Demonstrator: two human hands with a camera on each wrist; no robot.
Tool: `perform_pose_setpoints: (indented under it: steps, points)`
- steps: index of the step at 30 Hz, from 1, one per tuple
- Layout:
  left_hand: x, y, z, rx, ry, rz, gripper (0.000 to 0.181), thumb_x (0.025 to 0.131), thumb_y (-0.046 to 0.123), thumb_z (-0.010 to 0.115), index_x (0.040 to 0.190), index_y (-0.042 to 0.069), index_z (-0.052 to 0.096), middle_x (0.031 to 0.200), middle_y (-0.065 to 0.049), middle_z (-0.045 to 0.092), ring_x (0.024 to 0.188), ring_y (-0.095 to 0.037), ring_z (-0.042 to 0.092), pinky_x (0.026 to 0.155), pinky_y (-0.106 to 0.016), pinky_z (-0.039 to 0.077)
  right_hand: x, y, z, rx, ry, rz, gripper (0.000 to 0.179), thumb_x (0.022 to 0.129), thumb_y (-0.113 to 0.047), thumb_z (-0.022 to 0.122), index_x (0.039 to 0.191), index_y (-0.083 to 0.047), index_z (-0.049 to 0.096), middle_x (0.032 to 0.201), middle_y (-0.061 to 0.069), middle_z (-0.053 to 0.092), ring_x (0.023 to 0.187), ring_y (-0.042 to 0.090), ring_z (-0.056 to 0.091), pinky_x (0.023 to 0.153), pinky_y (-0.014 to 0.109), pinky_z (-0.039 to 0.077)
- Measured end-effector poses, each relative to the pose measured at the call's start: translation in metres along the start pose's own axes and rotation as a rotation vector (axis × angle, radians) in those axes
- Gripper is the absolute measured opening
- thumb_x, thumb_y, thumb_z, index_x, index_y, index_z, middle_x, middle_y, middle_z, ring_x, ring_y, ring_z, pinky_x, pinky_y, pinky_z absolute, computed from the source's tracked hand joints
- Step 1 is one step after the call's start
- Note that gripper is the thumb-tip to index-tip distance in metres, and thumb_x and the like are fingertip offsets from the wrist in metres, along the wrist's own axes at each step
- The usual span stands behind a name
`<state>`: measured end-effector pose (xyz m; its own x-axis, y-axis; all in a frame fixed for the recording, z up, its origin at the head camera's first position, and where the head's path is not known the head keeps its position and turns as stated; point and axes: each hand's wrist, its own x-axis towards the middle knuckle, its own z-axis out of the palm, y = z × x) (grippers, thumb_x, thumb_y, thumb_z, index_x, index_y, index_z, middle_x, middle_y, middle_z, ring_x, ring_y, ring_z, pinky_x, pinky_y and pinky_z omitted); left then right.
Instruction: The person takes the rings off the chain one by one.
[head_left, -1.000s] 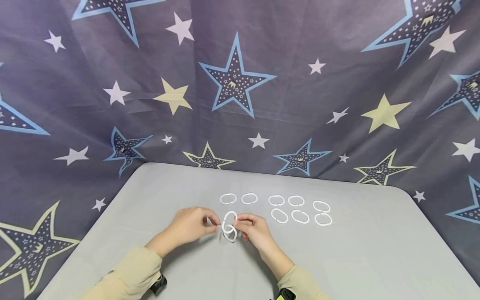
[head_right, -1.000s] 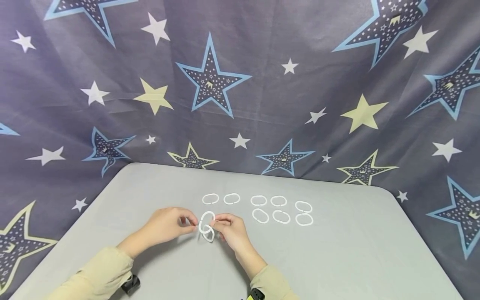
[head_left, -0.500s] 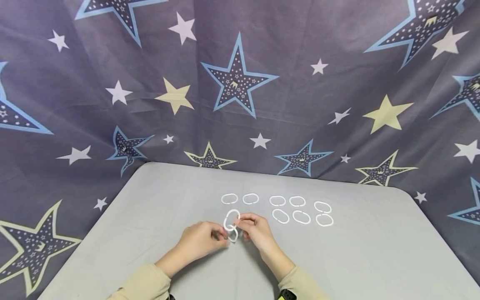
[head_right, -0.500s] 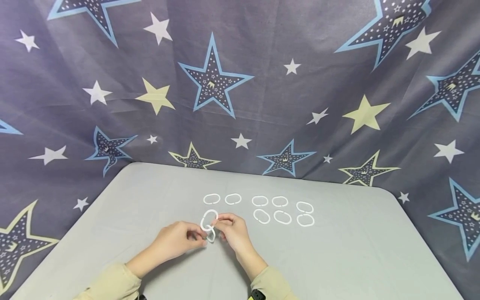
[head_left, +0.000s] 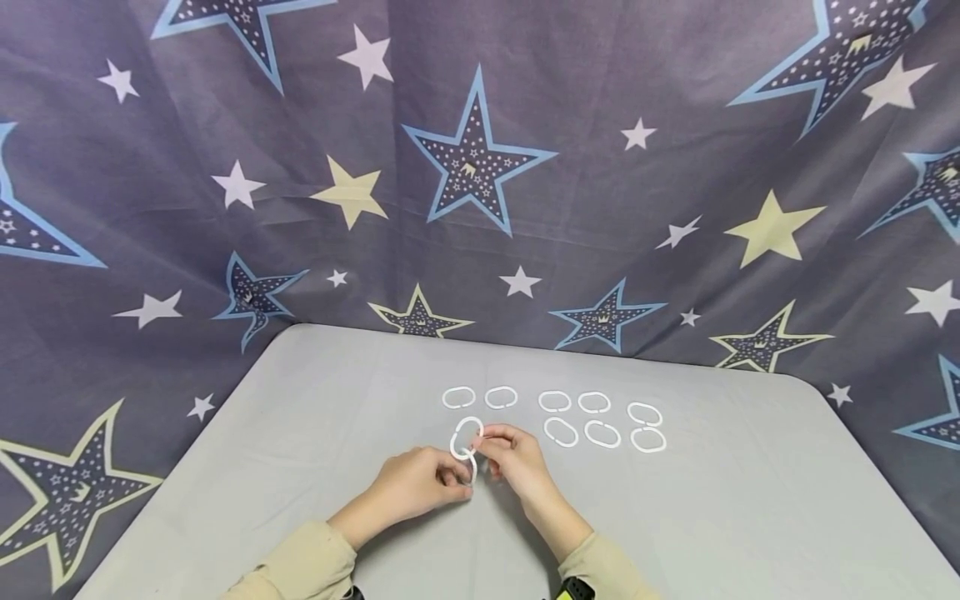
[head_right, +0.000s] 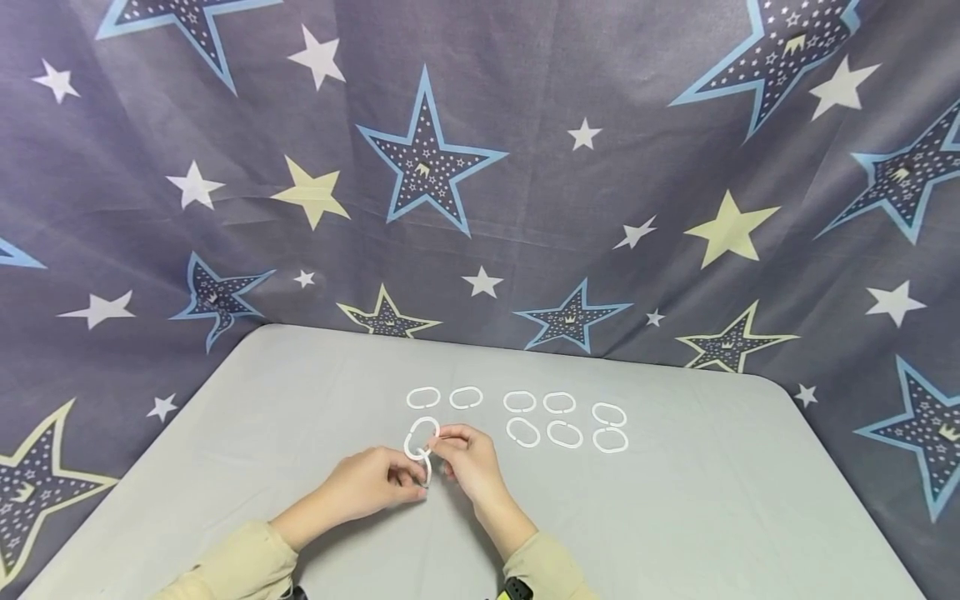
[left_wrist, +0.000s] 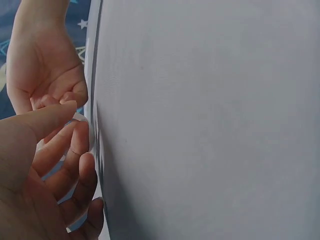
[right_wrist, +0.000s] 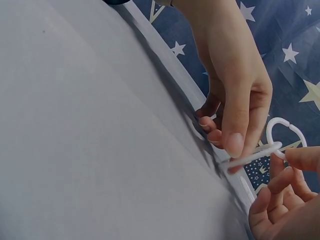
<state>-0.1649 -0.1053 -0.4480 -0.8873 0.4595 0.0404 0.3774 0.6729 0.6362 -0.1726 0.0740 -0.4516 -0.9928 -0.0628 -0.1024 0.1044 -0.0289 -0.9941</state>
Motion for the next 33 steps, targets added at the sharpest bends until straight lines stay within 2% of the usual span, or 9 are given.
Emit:
perform_pose_setpoints:
  steps: [9, 16, 23, 33]
  points:
    - [-0.006, -0.001, -0.004, 0.059, 0.032, 0.007, 0.01, 0.081, 0.035, 0.08, 0.076, 0.034, 0.071, 0.064, 0.025, 0.057, 0.059, 0.003, 0.05, 0.057, -0.03, 0.041, 0.001, 0.0, -0.003, 0.001, 0.019, 0.002, 0.022, 0.085, -0.006, 0.071, 0.102, 0.007, 0.065, 0.071, -0.001, 0.066, 0.052, 0.006, 0.044, 0.05, 0.018, 0.038]
    - [-0.011, -0.001, -0.009, 0.09, 0.101, -0.005, 0.013, 0.08, 0.037, 0.08, 0.072, 0.037, 0.07, 0.064, 0.026, 0.055, 0.055, 0.003, 0.048, 0.053, -0.028, 0.039, 0.001, -0.001, -0.006, 0.005, 0.029, 0.004, 0.023, 0.086, -0.006, 0.07, 0.104, 0.007, 0.064, 0.069, -0.004, 0.063, 0.052, 0.006, 0.043, 0.049, 0.018, 0.037]
    - [-0.014, -0.001, -0.015, 0.114, 0.174, 0.007, 0.012, 0.08, 0.037, 0.081, 0.074, 0.037, 0.071, 0.068, 0.027, 0.055, 0.057, 0.005, 0.047, 0.053, -0.025, 0.039, 0.002, -0.001, -0.011, 0.004, 0.041, 0.015, 0.02, 0.087, -0.007, 0.07, 0.103, 0.004, 0.064, 0.071, -0.004, 0.065, 0.053, 0.005, 0.044, 0.05, 0.018, 0.039]
    - [-0.014, -0.002, -0.022, 0.129, 0.267, 0.018, 0.011, 0.081, 0.031, 0.082, 0.078, 0.037, 0.073, 0.07, 0.028, 0.052, 0.06, 0.006, 0.047, 0.055, -0.023, 0.039, 0.002, -0.002, -0.014, 0.009, 0.047, 0.01, 0.024, 0.087, -0.007, 0.07, 0.105, 0.007, 0.063, 0.07, -0.003, 0.065, 0.053, 0.006, 0.045, 0.051, 0.018, 0.04]
